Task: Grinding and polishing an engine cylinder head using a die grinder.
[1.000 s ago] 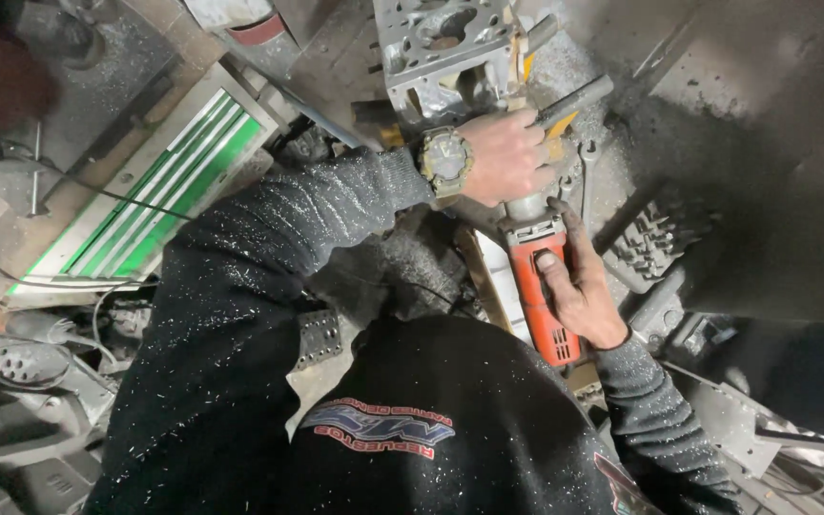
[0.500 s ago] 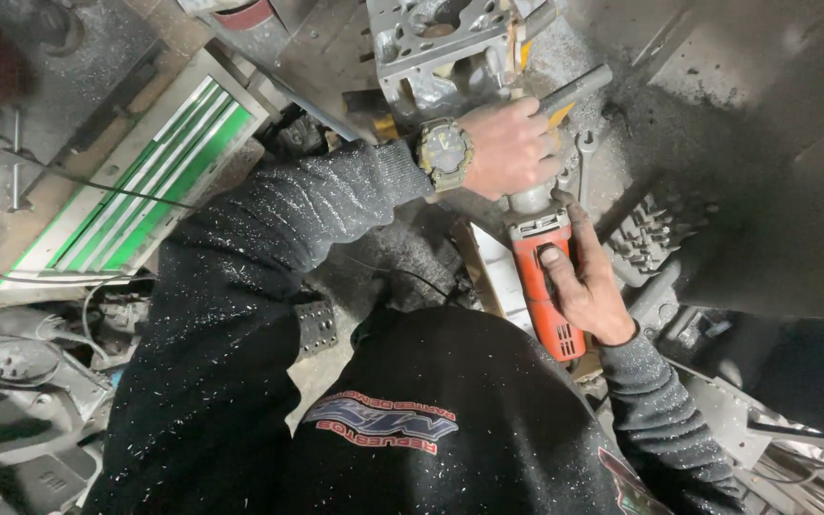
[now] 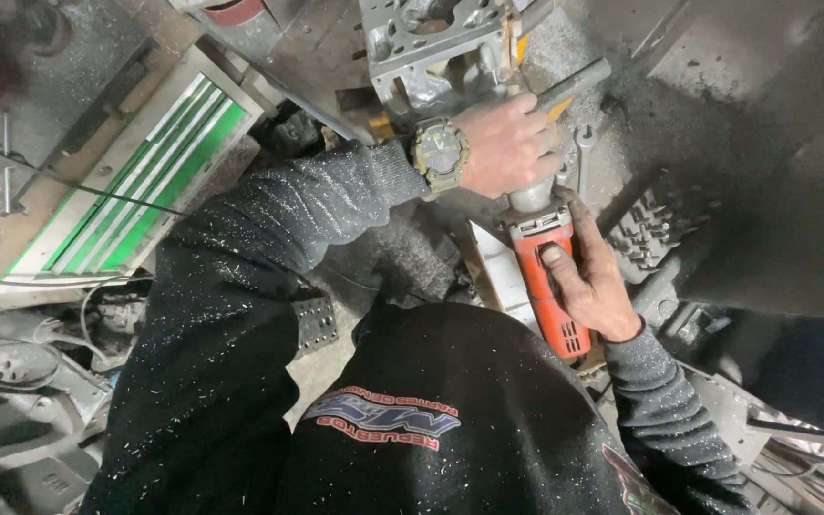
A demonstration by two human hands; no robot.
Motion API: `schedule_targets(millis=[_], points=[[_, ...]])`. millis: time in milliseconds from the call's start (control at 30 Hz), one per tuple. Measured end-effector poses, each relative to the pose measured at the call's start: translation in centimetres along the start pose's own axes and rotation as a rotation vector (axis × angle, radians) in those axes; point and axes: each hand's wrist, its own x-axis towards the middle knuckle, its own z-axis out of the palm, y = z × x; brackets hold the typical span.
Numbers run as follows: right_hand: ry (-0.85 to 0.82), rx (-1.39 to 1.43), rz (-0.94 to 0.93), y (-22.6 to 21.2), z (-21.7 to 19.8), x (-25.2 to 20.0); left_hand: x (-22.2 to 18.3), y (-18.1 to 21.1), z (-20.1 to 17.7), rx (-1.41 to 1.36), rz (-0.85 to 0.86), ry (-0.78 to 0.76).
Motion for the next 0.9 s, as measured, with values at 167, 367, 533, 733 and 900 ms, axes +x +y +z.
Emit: schedule_targets(millis=[167, 367, 533, 733, 900], points=[[-0.04, 0.039, 0.012, -0.6, -0.3, 0.5, 0.5, -0.3, -1.0, 0.033, -0.033, -0.083], [-0.021, 0.018, -0.052, 1.1, 0.5, 0.0, -0.8, 0.5, -0.8, -0.017, -0.026, 0.081], [-0.005, 0.005, -0.056, 1.2, 0.7, 0.0, -1.1, 0.3, 0.1, 0.052, -0.022, 0.184], [0.01, 0.023, -0.042, -0.2, 0.8, 0.2, -0.5, 0.0, 0.8, 0.02, -0.01, 0.167], [0.022, -0.003, -0.024, 1.0, 0.6, -0.1, -0.3, 0.0, -0.1, 0.002, -0.012, 0.129]])
